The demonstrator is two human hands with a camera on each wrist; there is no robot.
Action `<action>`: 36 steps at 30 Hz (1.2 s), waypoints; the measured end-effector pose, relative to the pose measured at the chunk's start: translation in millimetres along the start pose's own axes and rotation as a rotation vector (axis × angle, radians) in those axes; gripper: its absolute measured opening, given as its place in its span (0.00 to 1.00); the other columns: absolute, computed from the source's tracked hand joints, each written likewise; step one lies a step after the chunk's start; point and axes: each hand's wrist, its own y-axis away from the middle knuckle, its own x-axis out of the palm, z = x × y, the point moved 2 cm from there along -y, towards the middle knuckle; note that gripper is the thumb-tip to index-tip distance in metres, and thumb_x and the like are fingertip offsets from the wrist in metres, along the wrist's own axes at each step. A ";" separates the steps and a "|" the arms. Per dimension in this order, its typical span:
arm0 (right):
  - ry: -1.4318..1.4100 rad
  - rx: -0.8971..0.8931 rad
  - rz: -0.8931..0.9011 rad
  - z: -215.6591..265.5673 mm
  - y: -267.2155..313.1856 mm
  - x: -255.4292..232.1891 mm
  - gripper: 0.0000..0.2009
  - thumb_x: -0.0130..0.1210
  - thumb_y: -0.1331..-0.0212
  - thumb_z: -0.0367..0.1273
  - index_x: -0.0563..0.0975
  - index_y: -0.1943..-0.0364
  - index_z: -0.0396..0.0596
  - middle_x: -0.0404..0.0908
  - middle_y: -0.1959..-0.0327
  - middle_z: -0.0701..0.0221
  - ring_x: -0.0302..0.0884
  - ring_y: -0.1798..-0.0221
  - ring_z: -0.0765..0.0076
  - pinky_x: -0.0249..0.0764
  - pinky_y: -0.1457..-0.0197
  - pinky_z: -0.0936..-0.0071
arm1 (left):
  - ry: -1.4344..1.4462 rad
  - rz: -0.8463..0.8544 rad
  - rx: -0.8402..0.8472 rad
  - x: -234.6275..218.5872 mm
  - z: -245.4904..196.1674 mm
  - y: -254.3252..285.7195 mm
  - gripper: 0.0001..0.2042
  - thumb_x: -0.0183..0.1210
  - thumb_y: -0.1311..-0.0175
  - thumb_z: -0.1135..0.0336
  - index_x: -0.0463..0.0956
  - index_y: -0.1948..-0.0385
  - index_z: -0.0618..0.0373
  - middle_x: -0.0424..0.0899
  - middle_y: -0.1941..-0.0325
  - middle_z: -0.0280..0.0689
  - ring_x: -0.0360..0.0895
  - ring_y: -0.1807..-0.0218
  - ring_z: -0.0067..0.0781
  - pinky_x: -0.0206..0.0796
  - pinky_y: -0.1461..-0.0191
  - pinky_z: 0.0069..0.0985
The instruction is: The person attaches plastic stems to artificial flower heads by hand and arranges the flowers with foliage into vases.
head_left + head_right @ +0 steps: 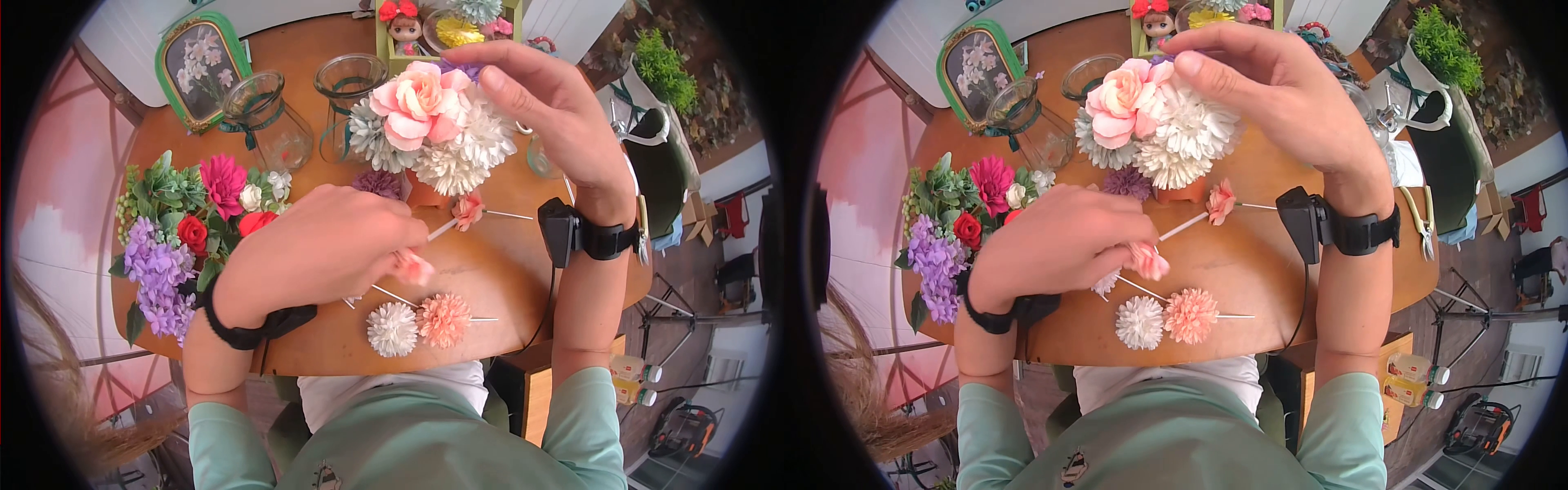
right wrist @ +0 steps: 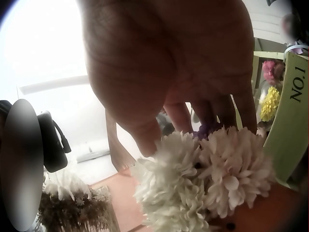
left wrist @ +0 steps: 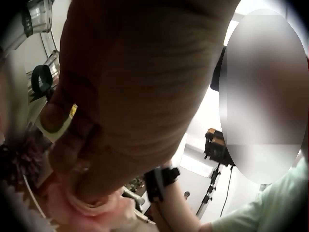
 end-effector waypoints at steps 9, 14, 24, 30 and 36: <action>0.099 -0.355 -0.211 28.1 6.2 -13.5 0.18 0.59 0.26 0.35 0.81 0.41 0.34 0.86 0.45 0.61 0.82 0.42 0.65 0.73 0.35 0.68 | 0.899 -0.988 -0.157 -43.0 -28.8 20.5 0.12 0.61 0.30 0.72 0.81 0.48 0.65 0.90 0.60 0.45 0.83 0.72 0.21 0.73 0.73 0.21; 0.460 -0.561 -0.046 57.6 25.2 -15.7 0.22 0.70 0.36 0.39 0.84 0.46 0.33 0.81 0.59 0.65 0.73 0.55 0.69 0.67 0.50 0.71 | 0.857 -0.956 -0.053 -47.2 -7.8 28.8 0.13 0.61 0.27 0.69 0.79 0.47 0.66 0.90 0.58 0.45 0.80 0.76 0.16 0.67 0.77 0.13; 0.641 -0.571 -0.093 73.3 24.7 26.6 0.22 0.79 0.61 0.27 0.87 0.58 0.32 0.85 0.67 0.64 0.80 0.66 0.69 0.74 0.60 0.73 | 0.811 -1.015 -0.066 -30.0 -33.9 9.6 0.12 0.61 0.26 0.74 0.76 0.46 0.68 0.90 0.60 0.44 0.82 0.76 0.18 0.68 0.78 0.12; 0.685 -0.590 -0.102 70.6 27.0 23.8 0.30 0.81 0.63 0.28 0.84 0.49 0.31 0.90 0.57 0.58 0.87 0.55 0.64 0.81 0.48 0.69 | 0.919 -0.957 -0.005 -26.6 -34.8 8.2 0.14 0.60 0.27 0.79 0.74 0.43 0.70 0.90 0.60 0.44 0.83 0.75 0.21 0.69 0.80 0.14; 0.412 -0.512 -0.283 55.3 30.6 19.5 0.22 0.64 0.32 0.37 0.81 0.43 0.31 0.89 0.50 0.56 0.86 0.58 0.66 0.80 0.49 0.72 | 0.818 -0.920 0.101 -29.0 -38.5 4.2 0.20 0.61 0.30 0.79 0.72 0.37 0.70 0.88 0.50 0.51 0.87 0.61 0.28 0.76 0.64 0.19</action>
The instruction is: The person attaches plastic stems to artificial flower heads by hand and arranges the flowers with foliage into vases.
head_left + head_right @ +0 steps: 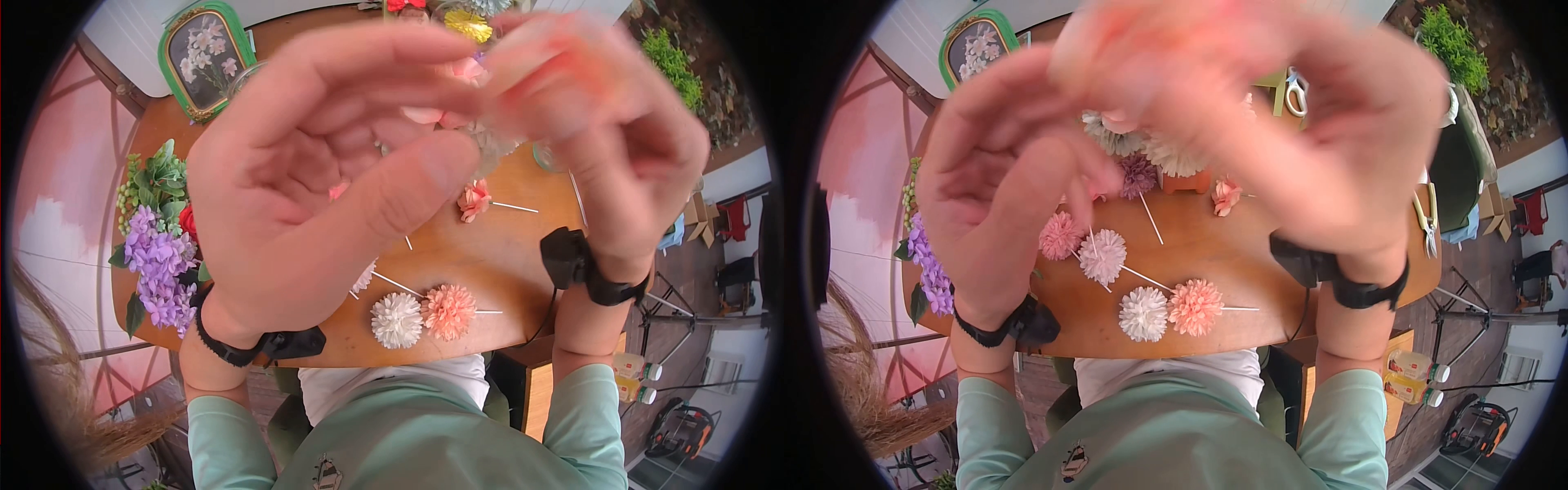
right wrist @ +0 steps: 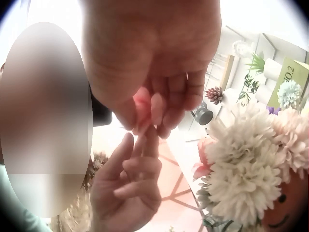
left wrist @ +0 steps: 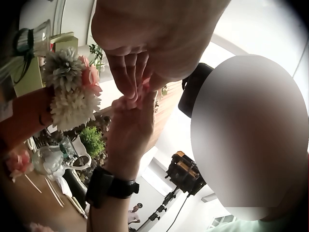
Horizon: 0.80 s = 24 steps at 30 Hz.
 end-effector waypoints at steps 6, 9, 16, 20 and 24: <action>-0.715 0.384 -0.198 -27.8 -16.2 -22.2 0.22 0.49 0.20 0.43 0.81 0.50 0.32 0.85 0.73 0.70 0.79 0.77 0.77 0.77 0.73 0.83 | -0.927 0.279 0.395 -1.0 24.8 -6.3 0.27 0.69 0.41 0.69 0.81 0.36 0.50 0.70 0.23 0.43 0.63 0.23 0.55 0.57 0.22 0.46; -0.828 0.605 -0.410 -41.3 -11.9 -12.5 0.26 0.44 0.20 0.47 0.82 0.56 0.33 0.77 0.84 0.72 0.67 0.90 0.76 0.65 0.87 0.81 | -0.932 0.379 0.347 -0.6 31.0 -6.0 0.24 0.71 0.41 0.68 0.82 0.41 0.54 0.74 0.27 0.43 0.68 0.27 0.53 0.62 0.25 0.45; -0.762 0.797 -0.240 -47.5 -10.5 -15.5 0.24 0.51 0.23 0.46 0.82 0.56 0.33 0.81 0.81 0.68 0.70 0.88 0.76 0.66 0.87 0.82 | -0.795 0.338 0.392 -3.5 34.3 -7.8 0.19 0.72 0.43 0.72 0.82 0.48 0.57 0.79 0.35 0.44 0.74 0.33 0.50 0.71 0.33 0.42; -0.795 0.784 -0.216 -47.1 -7.3 -0.4 0.20 0.48 0.21 0.40 0.79 0.43 0.36 0.85 0.64 0.62 0.64 0.84 0.81 0.58 0.85 0.83 | -0.784 0.342 0.392 -3.0 34.7 -6.9 0.19 0.72 0.43 0.72 0.82 0.49 0.58 0.79 0.35 0.44 0.75 0.33 0.50 0.70 0.33 0.42; -0.934 0.754 -0.155 -69.4 2.0 -19.6 0.20 0.47 0.20 0.41 0.79 0.42 0.37 0.84 0.67 0.64 0.61 0.88 0.83 0.54 0.88 0.85 | -0.798 0.334 0.397 -4.5 33.7 -7.3 0.19 0.72 0.43 0.72 0.82 0.49 0.59 0.79 0.35 0.44 0.75 0.34 0.50 0.71 0.34 0.42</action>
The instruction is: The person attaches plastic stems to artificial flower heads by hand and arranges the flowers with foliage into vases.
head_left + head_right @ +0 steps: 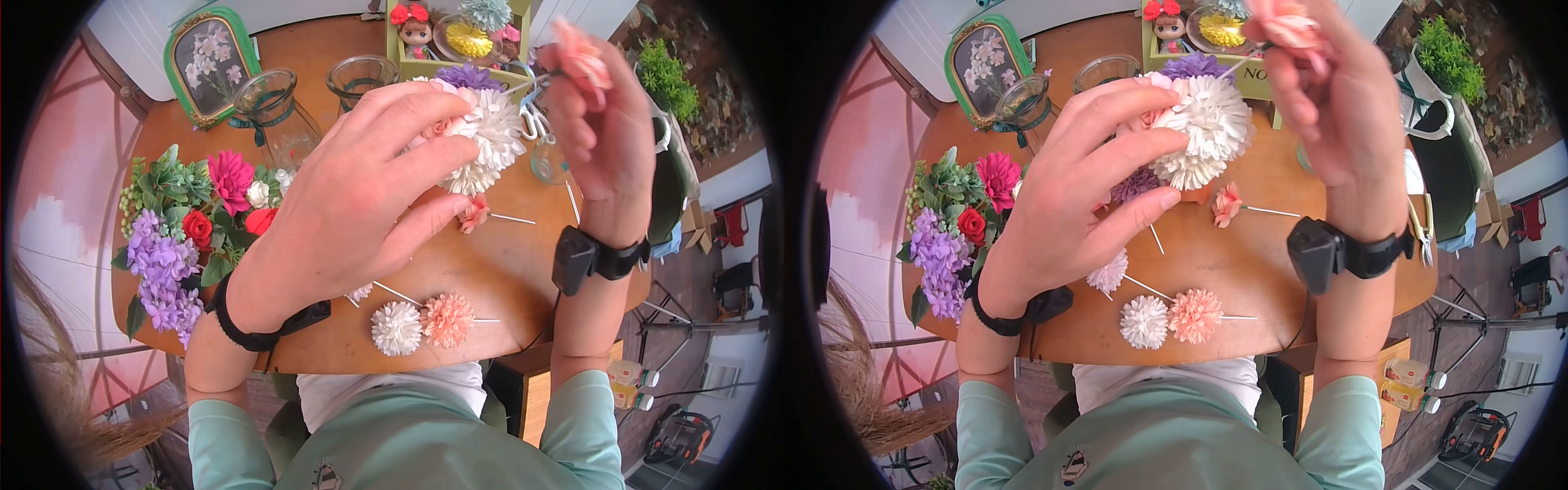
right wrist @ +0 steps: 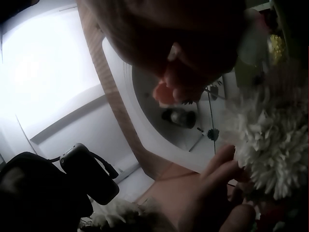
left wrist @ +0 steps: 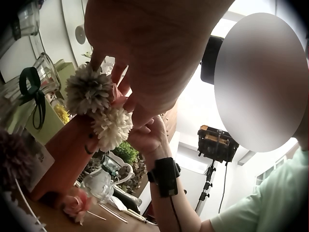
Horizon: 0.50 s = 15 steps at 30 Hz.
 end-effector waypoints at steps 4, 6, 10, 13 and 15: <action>0.090 -0.053 -0.020 4.4 3.3 4.6 0.20 0.47 0.21 0.40 0.79 0.42 0.38 0.88 0.59 0.62 0.61 0.88 0.85 0.55 0.88 0.86 | 0.016 -0.015 0.005 0.9 1.0 0.1 0.19 0.71 0.43 0.72 0.82 0.49 0.59 0.80 0.35 0.44 0.76 0.34 0.51 0.71 0.34 0.43; 0.129 -0.030 -0.146 -5.9 0.7 23.9 0.19 0.47 0.21 0.40 0.79 0.41 0.38 0.88 0.58 0.62 0.61 0.87 0.85 0.55 0.88 0.87 | -0.003 -0.008 0.003 1.6 0.1 -0.3 0.19 0.71 0.43 0.72 0.82 0.49 0.59 0.80 0.36 0.44 0.76 0.34 0.51 0.70 0.34 0.43; 0.137 0.154 0.001 -3.2 -4.3 11.1 0.19 0.55 0.24 0.40 0.82 0.44 0.38 0.88 0.61 0.70 0.72 0.75 0.85 0.67 0.73 0.86 | 0.007 -0.012 0.007 0.9 1.3 0.0 0.19 0.71 0.43 0.72 0.82 0.48 0.59 0.80 0.35 0.45 0.76 0.34 0.51 0.70 0.33 0.43; 0.178 0.237 0.181 -16.0 -4.7 26.3 0.17 0.64 0.28 0.40 0.87 0.50 0.38 0.86 0.73 0.77 0.78 0.73 0.89 0.69 0.72 0.88 | 0.013 -0.021 0.017 2.8 3.8 -0.4 0.19 0.71 0.43 0.73 0.82 0.48 0.59 0.80 0.35 0.45 0.76 0.33 0.51 0.70 0.33 0.42; 0.767 -0.159 -0.248 -34.1 -6.0 41.4 0.24 0.55 0.23 0.49 0.87 0.50 0.39 0.81 0.75 0.79 0.62 0.81 0.91 0.58 0.76 0.88 | 0.017 -0.055 0.010 2.1 5.5 -0.2 0.20 0.71 0.43 0.74 0.82 0.47 0.59 0.81 0.36 0.45 0.78 0.35 0.49 0.72 0.34 0.40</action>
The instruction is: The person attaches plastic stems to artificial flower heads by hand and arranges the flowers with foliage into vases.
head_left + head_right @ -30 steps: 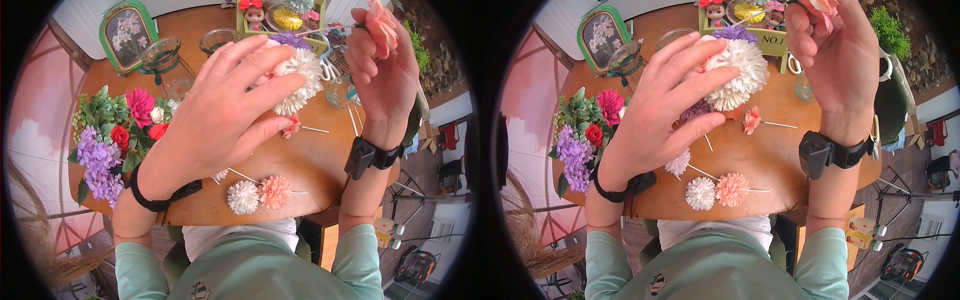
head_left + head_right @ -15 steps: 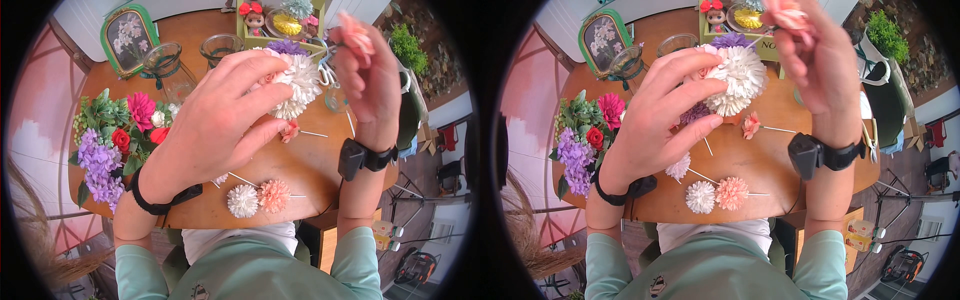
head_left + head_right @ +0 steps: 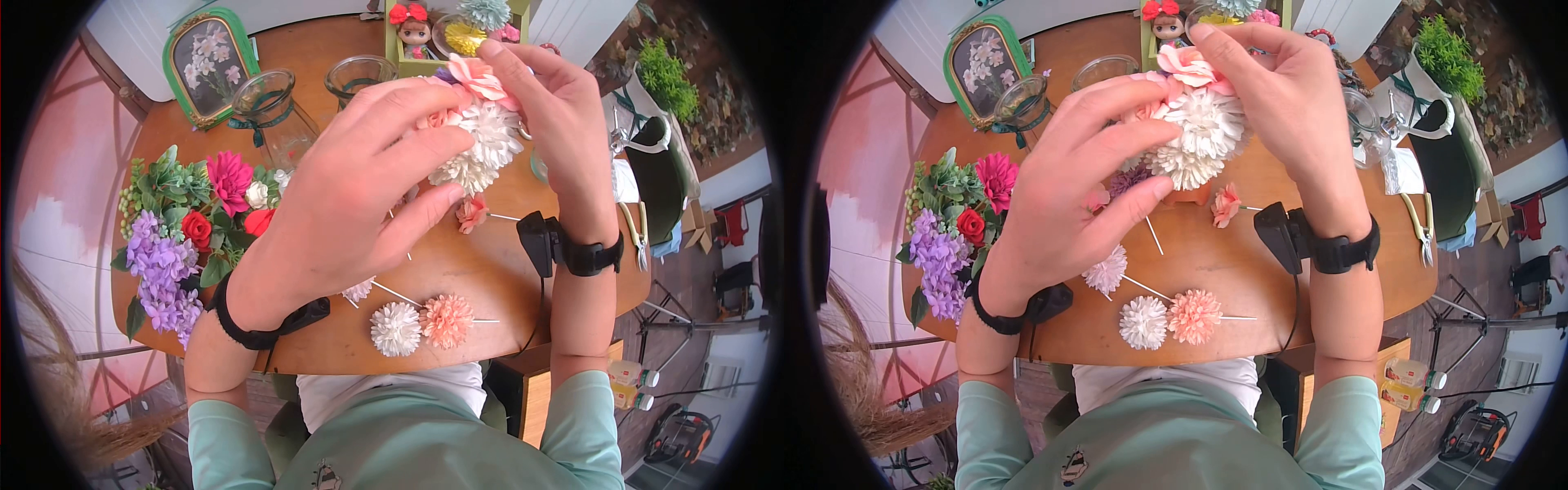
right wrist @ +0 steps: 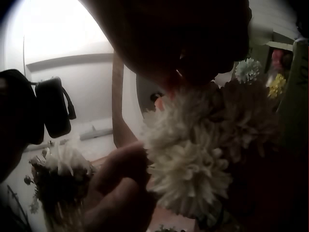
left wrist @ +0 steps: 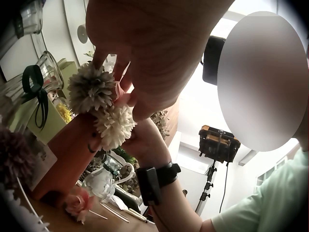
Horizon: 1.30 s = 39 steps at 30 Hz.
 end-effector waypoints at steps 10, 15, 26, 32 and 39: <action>-0.016 -0.131 0.083 8.4 -2.7 -33.3 0.14 0.61 0.25 0.39 0.89 0.55 0.42 0.71 0.80 0.87 0.55 0.77 0.92 0.48 0.73 0.82 | -0.080 -0.136 -0.226 -15.3 -1.1 3.8 0.12 0.70 0.41 0.77 0.83 0.56 0.62 0.87 0.50 0.44 0.85 0.49 0.44 0.75 0.43 0.32; 0.035 -0.175 0.229 8.0 -1.1 -33.5 0.07 0.66 0.29 0.33 0.90 0.58 0.45 0.78 0.76 0.85 0.59 0.76 0.92 0.51 0.72 0.83 | -0.034 -0.135 -0.154 -5.4 2.5 1.4 0.13 0.69 0.40 0.76 0.83 0.52 0.63 0.87 0.45 0.44 0.85 0.46 0.43 0.74 0.40 0.33; 0.091 0.077 0.328 -23.2 1.1 -58.5 0.14 0.58 0.31 0.27 0.85 0.45 0.39 0.86 0.62 0.74 0.79 0.67 0.84 0.74 0.67 0.82 | -0.178 -0.071 -0.462 -24.3 4.1 5.9 0.22 0.60 0.39 0.76 0.79 0.41 0.60 0.86 0.47 0.42 0.84 0.48 0.33 0.76 0.42 0.32; 0.127 0.162 0.544 -41.3 39.3 -35.2 0.18 0.60 0.34 0.27 0.79 0.41 0.36 0.87 0.59 0.68 0.83 0.67 0.78 0.82 0.66 0.77 | 0.102 0.008 -0.625 -18.6 11.3 8.8 0.22 0.58 0.37 0.77 0.77 0.38 0.60 0.85 0.46 0.44 0.83 0.46 0.29 0.77 0.43 0.29; -0.256 0.247 0.556 -58.2 51.6 0.1 0.14 0.69 0.39 0.26 0.81 0.51 0.36 0.88 0.69 0.66 0.85 0.74 0.76 0.83 0.74 0.77 | 0.258 -0.083 -0.606 -20.1 23.5 7.0 0.19 0.63 0.38 0.82 0.77 0.43 0.65 0.83 0.44 0.40 0.83 0.43 0.28 0.78 0.37 0.25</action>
